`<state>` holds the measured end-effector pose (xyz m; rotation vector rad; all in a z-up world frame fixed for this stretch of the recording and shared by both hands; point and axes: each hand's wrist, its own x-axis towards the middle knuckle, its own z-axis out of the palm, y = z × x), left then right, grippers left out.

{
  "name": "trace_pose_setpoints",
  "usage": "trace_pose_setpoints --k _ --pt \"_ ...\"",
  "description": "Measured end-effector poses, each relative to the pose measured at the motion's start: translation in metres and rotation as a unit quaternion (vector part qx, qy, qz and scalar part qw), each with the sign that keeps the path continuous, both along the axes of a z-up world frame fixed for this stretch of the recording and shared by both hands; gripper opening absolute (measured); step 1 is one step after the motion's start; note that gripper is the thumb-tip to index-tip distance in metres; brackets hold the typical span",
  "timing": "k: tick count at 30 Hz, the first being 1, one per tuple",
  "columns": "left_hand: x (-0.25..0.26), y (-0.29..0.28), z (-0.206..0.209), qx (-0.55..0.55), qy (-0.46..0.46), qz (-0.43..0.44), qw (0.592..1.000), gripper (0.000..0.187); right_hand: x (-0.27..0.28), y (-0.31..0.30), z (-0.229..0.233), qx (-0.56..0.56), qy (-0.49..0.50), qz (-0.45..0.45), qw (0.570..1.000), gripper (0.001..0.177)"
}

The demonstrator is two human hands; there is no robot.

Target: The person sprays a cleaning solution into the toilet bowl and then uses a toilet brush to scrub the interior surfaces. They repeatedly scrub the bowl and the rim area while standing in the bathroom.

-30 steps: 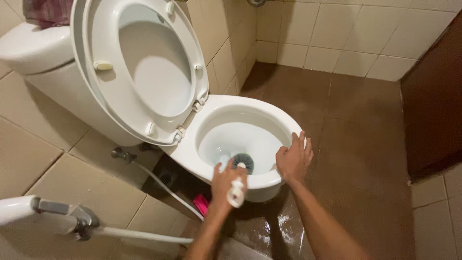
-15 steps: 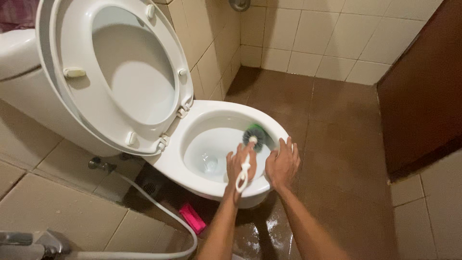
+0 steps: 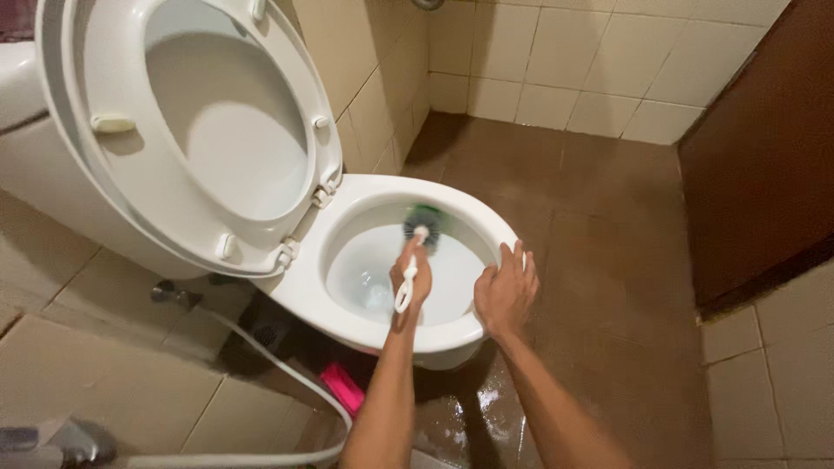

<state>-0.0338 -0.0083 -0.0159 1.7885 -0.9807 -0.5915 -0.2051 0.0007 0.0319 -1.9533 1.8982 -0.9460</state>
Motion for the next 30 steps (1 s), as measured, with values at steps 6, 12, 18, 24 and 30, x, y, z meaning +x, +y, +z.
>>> trace_pose_setpoints --k 6,12,18,24,30 --pt "-0.017 0.06 0.077 0.061 0.095 -0.149 0.982 0.041 0.002 0.001 -0.007 -0.033 -0.033 -0.009 0.999 0.049" --pt "-0.008 0.115 0.083 0.05 -0.1 -0.258 0.96 0.044 -0.002 0.005 -0.006 -0.05 -0.086 0.002 0.995 0.052" --pt "0.022 0.141 0.072 0.086 -0.113 -0.232 0.962 0.042 0.0 0.005 0.006 -0.001 -0.057 0.007 0.998 0.055" --pt "0.067 0.151 0.079 0.156 -0.158 -0.203 0.954 0.044 -0.002 0.017 0.028 0.043 -0.05 0.024 0.998 0.058" --pt "0.088 0.131 0.094 0.255 -0.385 -0.189 0.867 0.039 0.004 0.014 0.034 0.082 -0.021 -0.009 0.996 0.062"
